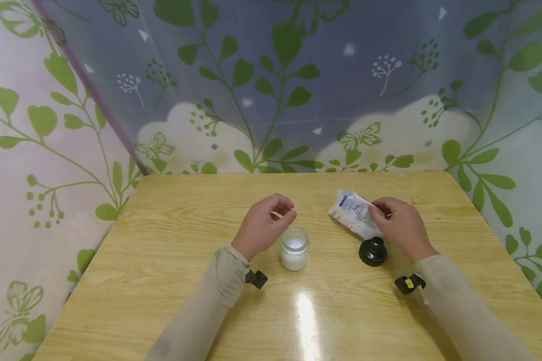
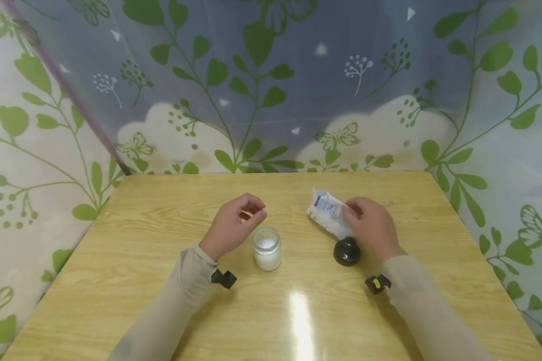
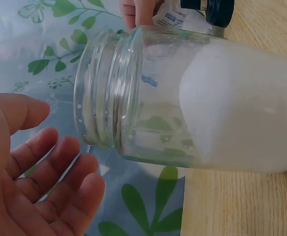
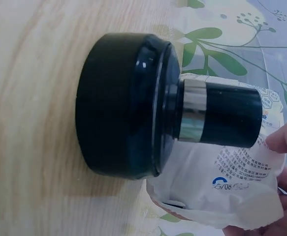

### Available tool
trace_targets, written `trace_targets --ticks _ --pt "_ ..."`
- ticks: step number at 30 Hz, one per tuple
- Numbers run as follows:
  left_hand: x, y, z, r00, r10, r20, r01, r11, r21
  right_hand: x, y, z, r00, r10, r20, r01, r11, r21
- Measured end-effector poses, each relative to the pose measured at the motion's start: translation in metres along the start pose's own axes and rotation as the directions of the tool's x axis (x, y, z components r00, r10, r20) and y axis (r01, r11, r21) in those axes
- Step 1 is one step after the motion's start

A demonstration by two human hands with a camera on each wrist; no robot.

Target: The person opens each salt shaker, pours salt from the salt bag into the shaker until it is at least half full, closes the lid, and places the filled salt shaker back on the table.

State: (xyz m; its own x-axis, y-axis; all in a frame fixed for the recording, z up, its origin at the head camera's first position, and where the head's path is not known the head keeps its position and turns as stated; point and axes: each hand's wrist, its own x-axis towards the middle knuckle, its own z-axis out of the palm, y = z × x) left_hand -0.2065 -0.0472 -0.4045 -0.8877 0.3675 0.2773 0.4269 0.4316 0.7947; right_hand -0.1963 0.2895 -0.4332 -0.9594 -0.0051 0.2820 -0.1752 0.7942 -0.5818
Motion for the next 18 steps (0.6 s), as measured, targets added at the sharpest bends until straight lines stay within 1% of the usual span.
trace_targets --ticks 8,15,18 --pt "-0.001 0.000 0.000 1.000 -0.006 0.016 0.006 1.000 0.002 -0.007 0.000 0.000 0.998 -0.009 0.054 0.009 1.000 0.011" --pt "-0.002 -0.001 0.000 0.999 -0.010 0.048 0.010 1.000 0.001 -0.011 0.002 0.001 0.995 0.016 0.103 -0.017 1.000 0.011" --pt "-0.002 -0.001 0.000 0.998 -0.013 0.055 0.013 1.000 0.001 -0.012 0.002 0.001 0.993 0.016 0.117 -0.017 1.000 0.008"
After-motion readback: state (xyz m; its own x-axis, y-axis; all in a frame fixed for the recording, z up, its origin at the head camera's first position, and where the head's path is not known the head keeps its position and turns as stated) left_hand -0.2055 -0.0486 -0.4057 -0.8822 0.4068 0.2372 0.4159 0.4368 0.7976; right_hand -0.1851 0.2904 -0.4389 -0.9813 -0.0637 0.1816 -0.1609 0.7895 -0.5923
